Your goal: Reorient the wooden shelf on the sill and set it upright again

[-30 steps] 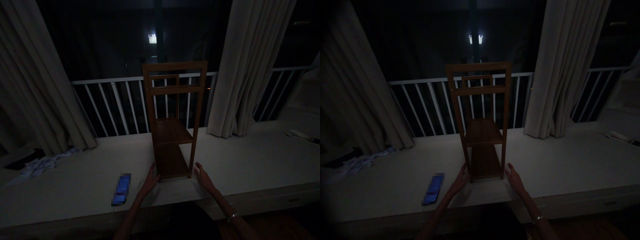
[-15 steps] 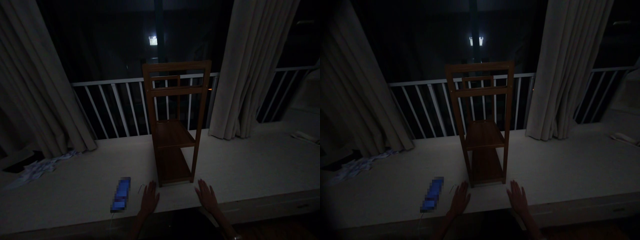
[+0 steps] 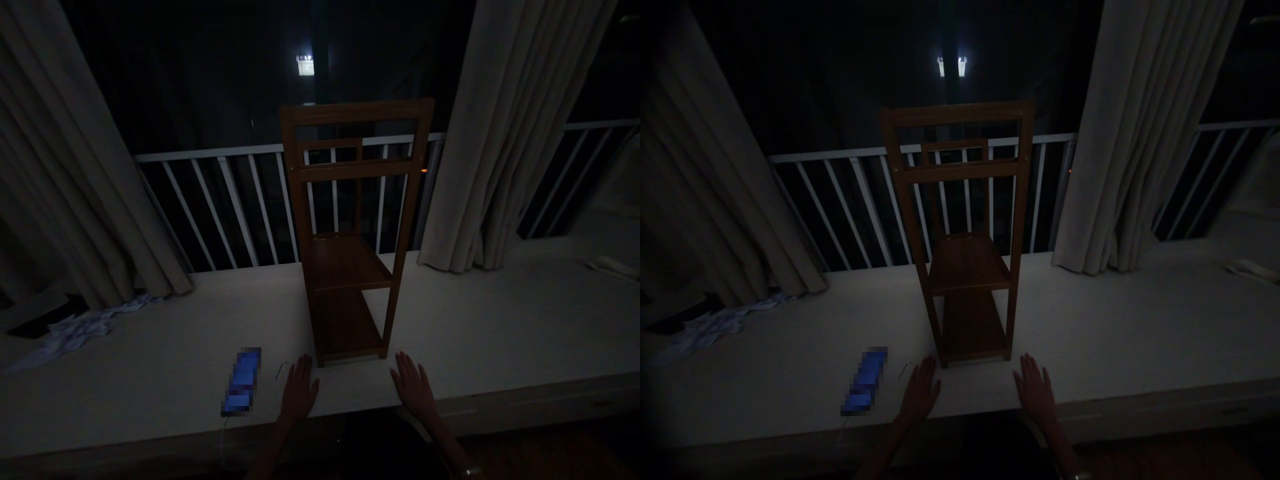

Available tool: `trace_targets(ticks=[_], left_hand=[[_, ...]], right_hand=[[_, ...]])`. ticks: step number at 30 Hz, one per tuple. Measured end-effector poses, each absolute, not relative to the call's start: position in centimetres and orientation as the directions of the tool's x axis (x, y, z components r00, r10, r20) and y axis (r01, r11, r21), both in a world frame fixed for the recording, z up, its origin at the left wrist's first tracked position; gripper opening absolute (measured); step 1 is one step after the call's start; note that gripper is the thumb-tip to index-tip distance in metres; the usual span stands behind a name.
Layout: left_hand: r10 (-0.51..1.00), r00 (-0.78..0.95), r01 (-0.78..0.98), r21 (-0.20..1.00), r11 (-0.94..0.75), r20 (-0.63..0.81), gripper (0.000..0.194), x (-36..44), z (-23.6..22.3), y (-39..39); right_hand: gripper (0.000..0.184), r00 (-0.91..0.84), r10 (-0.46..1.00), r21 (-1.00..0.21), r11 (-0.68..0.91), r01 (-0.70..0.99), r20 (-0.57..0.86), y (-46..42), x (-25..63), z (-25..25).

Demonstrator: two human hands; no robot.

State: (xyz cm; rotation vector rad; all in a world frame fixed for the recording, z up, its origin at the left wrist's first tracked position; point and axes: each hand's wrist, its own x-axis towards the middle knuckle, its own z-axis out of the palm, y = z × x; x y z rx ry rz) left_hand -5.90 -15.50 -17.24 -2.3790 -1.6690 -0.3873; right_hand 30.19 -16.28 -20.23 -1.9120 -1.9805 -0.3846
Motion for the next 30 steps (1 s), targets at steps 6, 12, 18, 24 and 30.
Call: trace_targets(ticks=[6, 12, 18, 24, 30], left_hand=[[0.891, 0.321, 0.942, -0.010, -0.336, 0.322, 0.055, -5.82, -17.03, -15.54], [0.895, 0.316, 0.943, 0.000, -0.333, 0.316, 0.056, -5.88, -16.94, -15.58], [0.895, 0.308, 0.944, 0.013, -0.329, 0.322, 0.055, -5.91, -17.24, -15.46], [0.890, 0.312, 0.940, 0.026, -0.340, 0.333, 0.055, -5.94, -16.90, -15.69], [0.900, 0.305, 0.943, 0.033, -0.331, 0.313, 0.056, -5.89, -16.96, -15.68]], right_hand=[[0.062, -0.003, 0.903, -0.064, 0.034, 0.997, 0.430, -16.34, 30.03, -19.96], [0.060, -0.002, 0.908, -0.049, 0.025, 0.999, 0.419, -16.26, 30.08, -20.23], [0.060, -0.026, 0.915, -0.022, 0.038, 0.999, 0.403, -16.39, 30.05, -20.02], [0.057, -0.041, 0.897, -0.013, 0.052, 0.999, 0.439, -16.53, 30.08, -20.04], [0.058, -0.043, 0.893, -0.010, 0.053, 0.999, 0.447, -16.18, 30.26, -20.76]])
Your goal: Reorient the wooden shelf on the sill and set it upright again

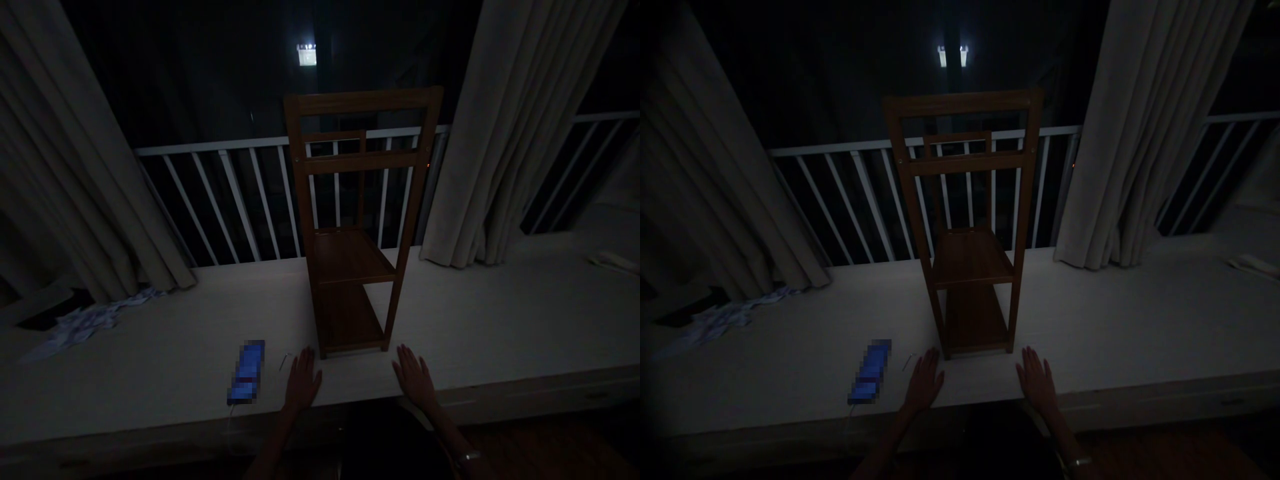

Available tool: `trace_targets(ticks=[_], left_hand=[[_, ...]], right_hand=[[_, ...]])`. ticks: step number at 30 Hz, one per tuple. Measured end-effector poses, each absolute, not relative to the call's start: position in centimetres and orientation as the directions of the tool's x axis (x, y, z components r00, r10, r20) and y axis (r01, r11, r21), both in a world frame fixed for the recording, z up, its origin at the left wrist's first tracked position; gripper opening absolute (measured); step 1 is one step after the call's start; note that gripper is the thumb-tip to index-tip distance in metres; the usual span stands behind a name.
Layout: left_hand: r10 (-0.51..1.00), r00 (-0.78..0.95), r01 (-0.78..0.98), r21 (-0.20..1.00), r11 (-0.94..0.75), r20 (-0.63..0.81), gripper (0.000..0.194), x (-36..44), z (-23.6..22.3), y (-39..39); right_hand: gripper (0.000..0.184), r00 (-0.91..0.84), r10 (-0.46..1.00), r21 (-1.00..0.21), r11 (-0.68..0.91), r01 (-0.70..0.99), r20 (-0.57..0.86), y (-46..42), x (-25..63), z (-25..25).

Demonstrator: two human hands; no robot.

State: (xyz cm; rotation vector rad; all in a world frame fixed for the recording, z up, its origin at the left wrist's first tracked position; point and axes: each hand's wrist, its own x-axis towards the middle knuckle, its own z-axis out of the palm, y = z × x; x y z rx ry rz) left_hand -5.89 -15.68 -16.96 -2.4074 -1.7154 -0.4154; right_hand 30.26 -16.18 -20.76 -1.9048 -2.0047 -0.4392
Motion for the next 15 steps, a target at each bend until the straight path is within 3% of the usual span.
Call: trace_targets(ticks=[15], left_hand=[[0.899, 0.301, 0.946, 0.019, -0.324, 0.317, 0.055, -5.8, -16.8, -15.7]], right_hand=[[0.058, -0.009, 0.922, -0.045, 0.028, 0.999, 0.388, -16.6, 29.9, -19.9]])
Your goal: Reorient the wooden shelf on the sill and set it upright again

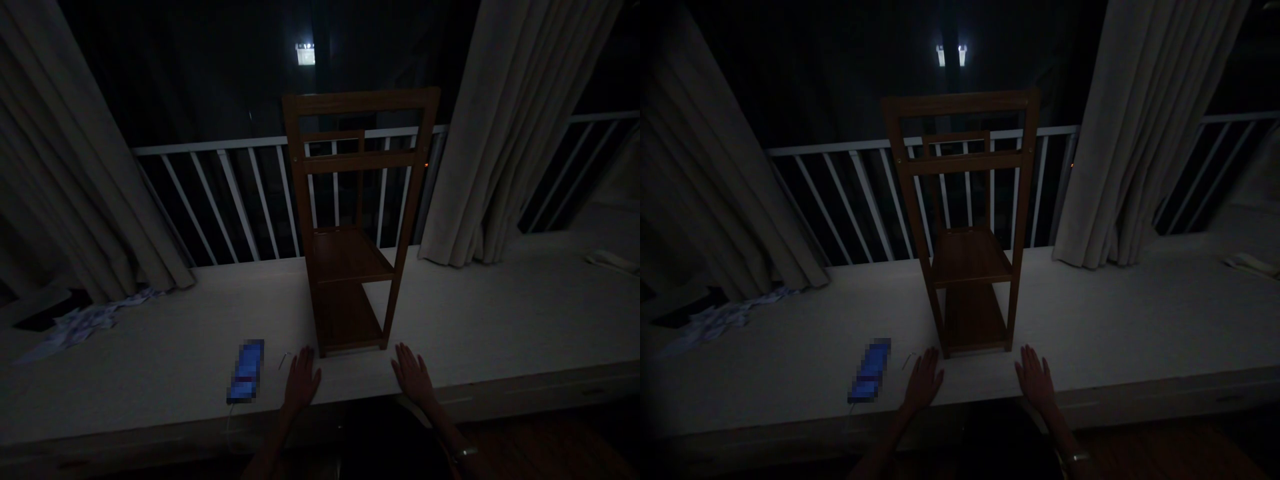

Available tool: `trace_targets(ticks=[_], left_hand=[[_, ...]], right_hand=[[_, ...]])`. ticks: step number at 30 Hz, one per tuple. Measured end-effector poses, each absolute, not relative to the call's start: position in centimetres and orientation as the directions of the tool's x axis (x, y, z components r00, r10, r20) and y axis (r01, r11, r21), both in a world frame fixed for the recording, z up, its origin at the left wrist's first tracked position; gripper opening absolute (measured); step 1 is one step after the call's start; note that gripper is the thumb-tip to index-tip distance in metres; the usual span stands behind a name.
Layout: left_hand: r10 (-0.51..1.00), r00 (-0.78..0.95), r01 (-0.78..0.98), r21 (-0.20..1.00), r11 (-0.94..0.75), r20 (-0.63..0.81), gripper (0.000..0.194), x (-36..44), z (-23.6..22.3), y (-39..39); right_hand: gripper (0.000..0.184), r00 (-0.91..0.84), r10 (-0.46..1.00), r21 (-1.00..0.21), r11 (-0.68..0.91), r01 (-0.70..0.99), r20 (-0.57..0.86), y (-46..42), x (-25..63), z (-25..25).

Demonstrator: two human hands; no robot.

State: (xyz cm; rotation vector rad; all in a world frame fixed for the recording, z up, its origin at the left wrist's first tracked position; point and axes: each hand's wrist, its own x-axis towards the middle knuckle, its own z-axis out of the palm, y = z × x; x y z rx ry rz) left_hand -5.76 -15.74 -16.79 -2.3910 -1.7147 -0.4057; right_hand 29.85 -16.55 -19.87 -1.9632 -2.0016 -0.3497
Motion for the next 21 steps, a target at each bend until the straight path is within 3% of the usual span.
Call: trace_targets(ticks=[10, 21], left_hand=[[0.890, 0.314, 0.943, -0.001, -0.332, 0.331, 0.055, -5.89, -16.88, -15.74], [0.896, 0.300, 0.945, 0.026, -0.326, 0.327, 0.055, -5.84, -16.94, -15.68]], right_hand=[[0.057, -0.042, 0.913, -0.015, 0.052, 0.999, 0.406, -16.32, 30.17, -20.49], [0.059, -0.016, 0.901, -0.063, 0.048, 0.997, 0.433, -16.32, 30.12, -20.43]])
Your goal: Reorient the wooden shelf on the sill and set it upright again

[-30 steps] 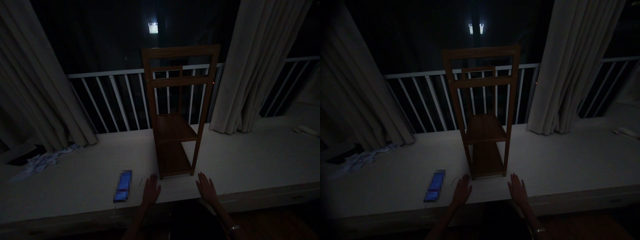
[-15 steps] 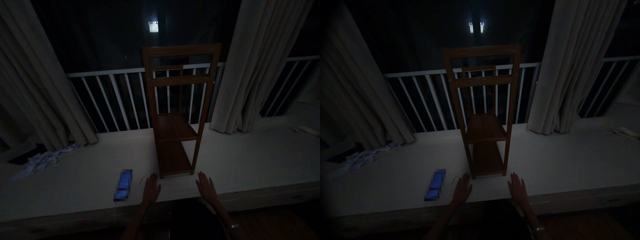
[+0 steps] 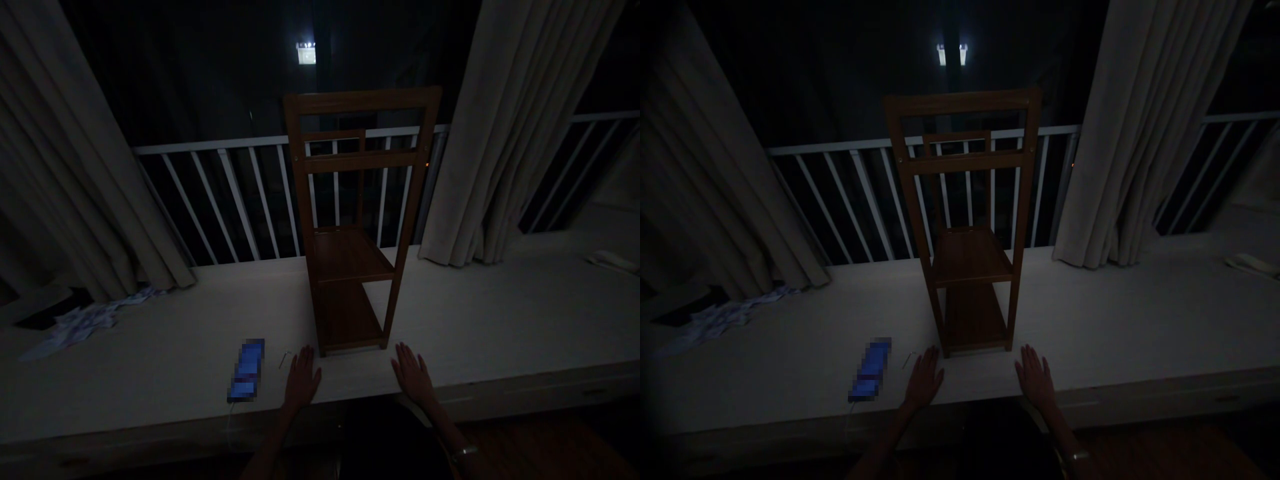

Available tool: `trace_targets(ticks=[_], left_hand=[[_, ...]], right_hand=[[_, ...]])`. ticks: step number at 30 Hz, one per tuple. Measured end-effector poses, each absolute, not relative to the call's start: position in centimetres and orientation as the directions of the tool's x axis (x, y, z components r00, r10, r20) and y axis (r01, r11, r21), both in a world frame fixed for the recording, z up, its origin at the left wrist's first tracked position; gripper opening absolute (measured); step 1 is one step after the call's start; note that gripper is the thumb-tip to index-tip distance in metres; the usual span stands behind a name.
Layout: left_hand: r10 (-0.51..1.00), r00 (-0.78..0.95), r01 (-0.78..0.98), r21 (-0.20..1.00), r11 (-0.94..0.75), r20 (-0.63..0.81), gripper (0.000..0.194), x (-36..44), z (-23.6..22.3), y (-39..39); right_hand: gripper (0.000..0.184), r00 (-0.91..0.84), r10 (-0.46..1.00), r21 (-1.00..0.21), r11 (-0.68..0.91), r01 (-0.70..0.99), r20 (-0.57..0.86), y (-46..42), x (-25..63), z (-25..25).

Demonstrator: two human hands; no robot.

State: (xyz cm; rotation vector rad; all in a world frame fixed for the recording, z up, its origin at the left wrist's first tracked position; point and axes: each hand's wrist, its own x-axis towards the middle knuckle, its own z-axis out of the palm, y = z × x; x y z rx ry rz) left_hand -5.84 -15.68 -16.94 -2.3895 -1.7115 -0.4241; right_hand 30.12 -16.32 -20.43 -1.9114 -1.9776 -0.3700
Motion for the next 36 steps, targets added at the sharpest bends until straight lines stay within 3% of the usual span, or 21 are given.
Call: trace_targets(ticks=[11, 17, 20, 22, 25, 27, 29, 32, 36], left_hand=[[0.900, 0.297, 0.946, 0.033, -0.323, 0.319, 0.055, -5.8, -17.0, -15.7], [0.902, 0.292, 0.945, 0.048, -0.323, 0.318, 0.055, -5.8, -16.7, -15.8], [0.903, 0.296, 0.944, 0.049, -0.327, 0.312, 0.054, -5.9, -16.8, -15.8], [0.904, 0.296, 0.944, 0.048, -0.325, 0.309, 0.055, -5.9, -16.9, -15.7], [0.904, 0.293, 0.946, 0.045, -0.322, 0.311, 0.055, -6.0, -17.2, -15.6], [0.905, 0.292, 0.946, 0.046, -0.321, 0.310, 0.056, -6.0, -17.3, -15.6], [0.906, 0.291, 0.946, 0.051, -0.321, 0.308, 0.056, -6.1, -17.5, -15.6], [0.909, 0.287, 0.944, 0.072, -0.322, 0.303, 0.057, -6.3, -17.5, -15.6], [0.902, 0.328, 0.904, 0.184, -0.386, 0.282, 0.056, -6.7, -17.2, -15.8]], right_hand=[[0.060, -0.008, 0.913, -0.055, 0.034, 0.998, 0.408, -16.3, 30.1, -20.7], [0.060, -0.006, 0.912, -0.108, 0.056, 0.993, 0.411, -16.3, 30.0, -20.5], [0.061, 0.021, 0.916, -0.234, 0.081, 0.969, 0.401, -16.5, 30.1, -19.6], [0.061, 0.072, 0.919, -0.399, 0.097, 0.912, 0.387, -16.6, 30.2, -18.5], [0.055, 0.195, 0.911, -0.681, 0.117, 0.722, 0.363, -17.2, 30.0, -15.9], [0.048, 0.273, 0.894, -0.800, 0.138, 0.584, 0.354, -17.7, 29.0, -13.8], [0.041, 0.301, 0.885, -0.859, 0.180, 0.480, 0.354, -18.0, 26.8, -11.5], [0.036, 0.189, 0.907, -0.892, 0.298, 0.340, 0.375, -17.6, 22.1, -7.8], [0.043, 0.030, 0.922, -0.909, 0.375, 0.182, 0.386, -15.7, 15.0, -3.0]])
